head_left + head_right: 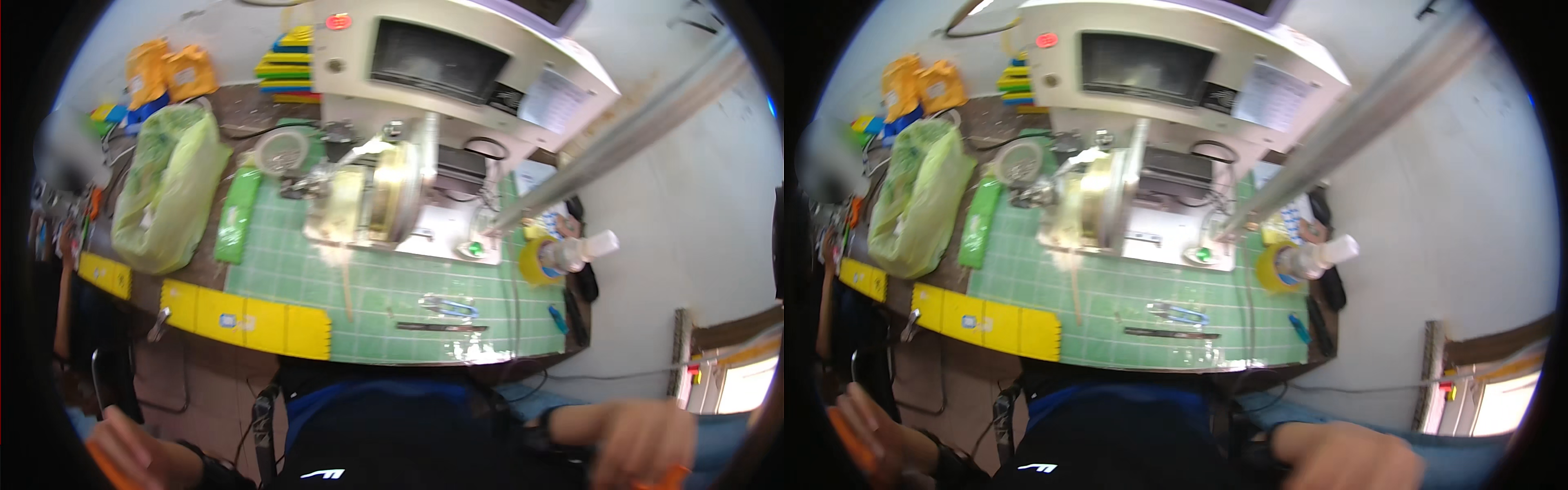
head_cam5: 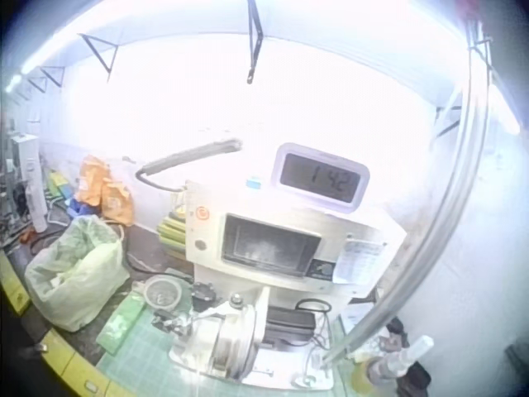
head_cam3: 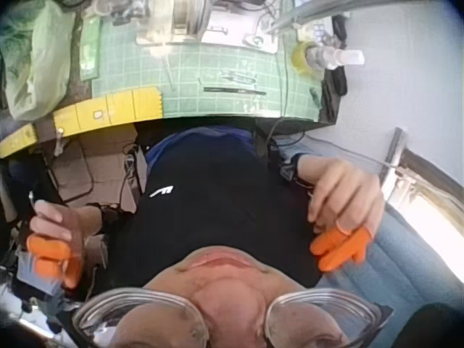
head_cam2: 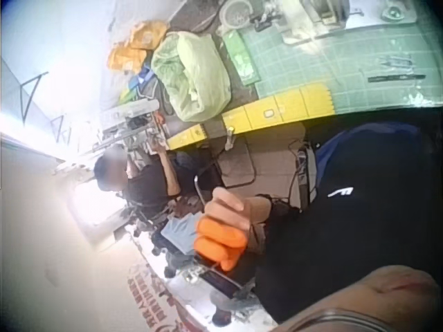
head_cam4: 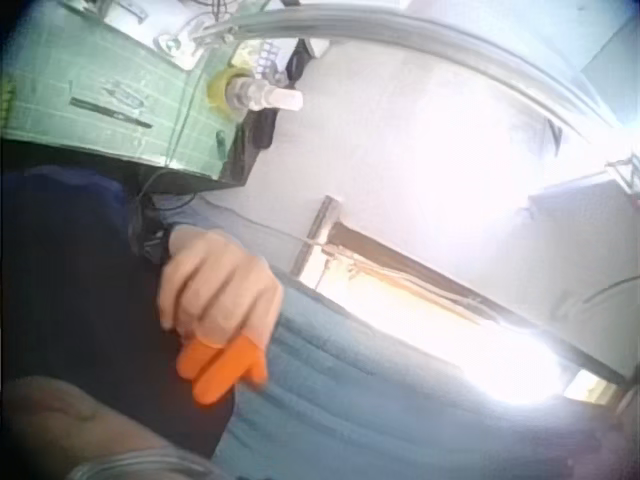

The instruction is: Assembling small metal and plastic components using a desktop fixture and tools.

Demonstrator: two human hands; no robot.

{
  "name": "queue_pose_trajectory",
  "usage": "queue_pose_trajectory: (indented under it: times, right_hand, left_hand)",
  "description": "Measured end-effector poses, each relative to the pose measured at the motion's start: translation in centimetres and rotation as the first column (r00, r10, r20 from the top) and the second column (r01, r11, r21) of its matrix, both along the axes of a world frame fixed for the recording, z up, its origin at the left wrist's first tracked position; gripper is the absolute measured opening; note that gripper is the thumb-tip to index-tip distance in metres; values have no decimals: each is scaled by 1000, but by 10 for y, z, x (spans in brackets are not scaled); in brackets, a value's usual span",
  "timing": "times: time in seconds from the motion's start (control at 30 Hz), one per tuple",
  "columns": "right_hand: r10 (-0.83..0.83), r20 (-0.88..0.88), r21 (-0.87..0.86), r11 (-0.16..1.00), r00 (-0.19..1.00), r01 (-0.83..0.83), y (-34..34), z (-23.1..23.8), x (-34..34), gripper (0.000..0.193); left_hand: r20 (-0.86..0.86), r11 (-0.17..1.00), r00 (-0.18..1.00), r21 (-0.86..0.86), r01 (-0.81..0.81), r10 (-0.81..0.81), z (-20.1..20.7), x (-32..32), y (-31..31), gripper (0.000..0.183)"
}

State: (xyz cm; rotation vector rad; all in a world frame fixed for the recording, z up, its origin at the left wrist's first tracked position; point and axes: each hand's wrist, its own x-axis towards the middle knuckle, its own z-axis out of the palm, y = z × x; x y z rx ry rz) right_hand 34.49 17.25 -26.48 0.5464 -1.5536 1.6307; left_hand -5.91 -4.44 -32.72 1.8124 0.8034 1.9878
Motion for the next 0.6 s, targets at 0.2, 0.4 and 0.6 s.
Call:
queue_pose_trajectory:
  times: [0.2, 0.4, 0.6]
  right_hand:
    - [216, 559, -184, 974, 801, -134, -2, -36, -29, 14]
    - [38, 562, -139, 989, 826, 49, -11, -25, -15, 17]
    - [-157, 577, -122, 954, 802, 274, -4, -27, -26, 21]
  left_hand:
    - [-52, 955, 986, -246, -166, 159, -76, 16, -4, 44]
    - [143, 994, 985, -65, -86, 95, -55, 56, 31, 27]
    - [52, 982, 990, -124, 140, -134, -35, 65, 54, 35]
